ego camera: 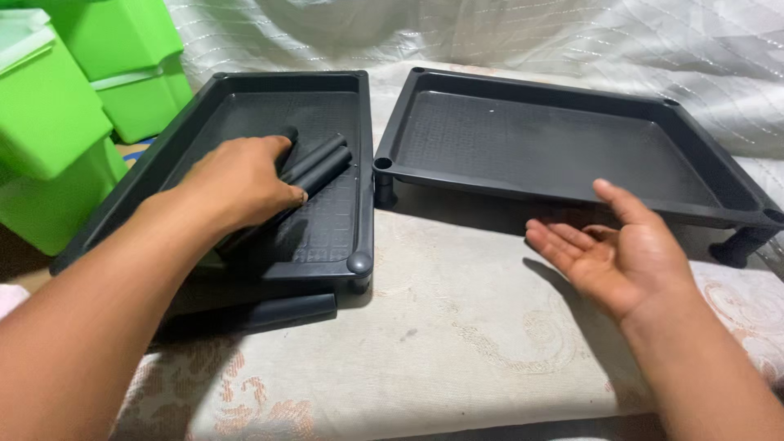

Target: The person disassembles a black plastic two-tier stand by removing the legs and separating the trays. They then wipe the surface of one tray with a pink and white cloth.

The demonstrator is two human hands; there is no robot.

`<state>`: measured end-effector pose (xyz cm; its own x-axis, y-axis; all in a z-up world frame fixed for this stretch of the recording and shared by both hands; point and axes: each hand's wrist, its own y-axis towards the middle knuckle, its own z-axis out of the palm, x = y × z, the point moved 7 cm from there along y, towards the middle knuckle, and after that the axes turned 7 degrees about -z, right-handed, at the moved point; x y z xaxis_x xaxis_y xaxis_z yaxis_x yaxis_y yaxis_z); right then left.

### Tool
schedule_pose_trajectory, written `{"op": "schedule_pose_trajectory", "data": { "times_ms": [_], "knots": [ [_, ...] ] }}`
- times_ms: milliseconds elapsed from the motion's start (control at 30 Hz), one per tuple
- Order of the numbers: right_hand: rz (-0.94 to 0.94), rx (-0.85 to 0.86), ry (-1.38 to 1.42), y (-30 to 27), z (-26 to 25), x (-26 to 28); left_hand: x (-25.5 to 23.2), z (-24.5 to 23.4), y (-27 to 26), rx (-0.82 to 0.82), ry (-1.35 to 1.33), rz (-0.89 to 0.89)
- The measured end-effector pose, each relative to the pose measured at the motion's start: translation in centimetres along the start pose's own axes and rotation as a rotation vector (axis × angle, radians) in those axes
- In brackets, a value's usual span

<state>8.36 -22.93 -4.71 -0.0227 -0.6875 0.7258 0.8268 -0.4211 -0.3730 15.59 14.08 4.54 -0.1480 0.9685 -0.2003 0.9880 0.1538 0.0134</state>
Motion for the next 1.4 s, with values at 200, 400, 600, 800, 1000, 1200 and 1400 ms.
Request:
{"op": "schedule_pose_trajectory", "data": {
  "times_ms": [200, 400, 600, 800, 1000, 1200, 1400],
  "knots": [
    [0.031, 0.081, -0.27, -1.4, 0.0, -3.3, 1.9, -1.7, -8.0, -0.149, -0.213, 0.003],
    [-0.061, 0.219, -0.484, -1.8, 1.0, -5.2, 3.8, 2.7, -12.7, 0.073, -0.148, -0.148],
    [-0.221, 0.241, -0.631, -2.5, 0.7, -5.5, 3.8, 4.0, -14.0, -0.195, -0.125, 0.174],
    [-0.236, 0.253, -0.594, -2.7, 0.7, -5.4, 3.5, 5.4, -14.1, -0.047, 0.093, 0.152],
    [-0.261, 0.216, -0.627, -2.9, 0.6, -5.4, 3.0, 0.9, -11.9, 0.15, 0.026, -0.037],
    [-0.155, 0.153, -0.439, -2.5, 0.4, -5.0, 1.6, -4.2, -5.3, -0.206, -0.178, 0.115],
    [-0.088, 0.123, -0.244, -1.7, 1.3, -4.3, 2.9, -1.4, 1.6, -0.221, 0.071, 0.074]
  ]
}}
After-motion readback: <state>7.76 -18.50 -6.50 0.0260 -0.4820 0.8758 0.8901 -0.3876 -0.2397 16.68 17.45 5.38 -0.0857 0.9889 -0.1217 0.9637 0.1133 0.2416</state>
